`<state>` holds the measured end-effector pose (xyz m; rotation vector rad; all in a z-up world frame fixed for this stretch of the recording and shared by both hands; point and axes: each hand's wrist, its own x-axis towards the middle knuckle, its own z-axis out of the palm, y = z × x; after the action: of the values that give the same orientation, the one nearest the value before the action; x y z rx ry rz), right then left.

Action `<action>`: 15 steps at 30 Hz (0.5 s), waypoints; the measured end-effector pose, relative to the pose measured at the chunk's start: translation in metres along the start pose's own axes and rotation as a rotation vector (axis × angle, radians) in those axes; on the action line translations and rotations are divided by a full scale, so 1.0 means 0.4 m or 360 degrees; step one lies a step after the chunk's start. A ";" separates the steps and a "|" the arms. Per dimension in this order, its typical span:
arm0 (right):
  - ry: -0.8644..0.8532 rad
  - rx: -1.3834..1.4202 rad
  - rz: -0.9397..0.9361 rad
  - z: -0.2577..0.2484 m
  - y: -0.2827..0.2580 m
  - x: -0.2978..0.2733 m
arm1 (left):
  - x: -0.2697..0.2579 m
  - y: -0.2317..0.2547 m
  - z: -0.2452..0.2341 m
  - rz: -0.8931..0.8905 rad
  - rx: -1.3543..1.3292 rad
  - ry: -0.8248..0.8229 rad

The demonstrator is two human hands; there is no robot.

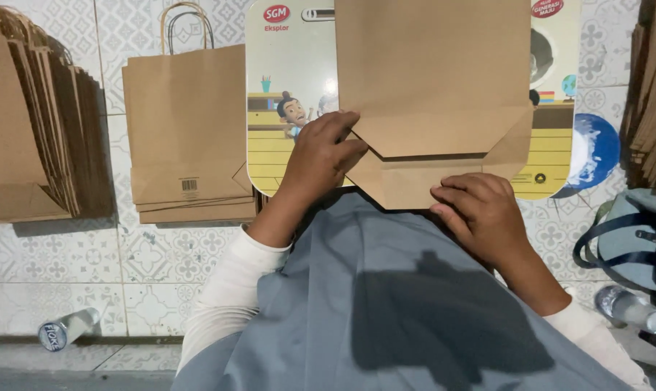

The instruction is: Folding and gluing the bottom of brown paper bags using a glue stick and a bowl of adhesive.

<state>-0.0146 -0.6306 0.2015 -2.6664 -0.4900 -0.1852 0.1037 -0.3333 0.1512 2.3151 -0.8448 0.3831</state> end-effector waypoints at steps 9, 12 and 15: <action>-0.0920 -0.0372 -0.0080 -0.030 -0.083 0.212 | 0.001 0.021 -0.018 -0.0089 0.0003 -0.0043; -0.1216 0.0990 -0.0538 -0.079 -0.172 0.219 | -0.003 0.012 -0.016 -0.0105 -0.0049 -0.0045; -0.0579 0.1365 -0.0363 -0.052 -0.148 0.181 | -0.008 0.002 -0.018 -0.0113 -0.0143 -0.0044</action>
<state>0.0299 -0.5666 0.2576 -1.7949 -0.7733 0.3755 0.1006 -0.3276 0.1553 2.2648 -0.7745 0.2778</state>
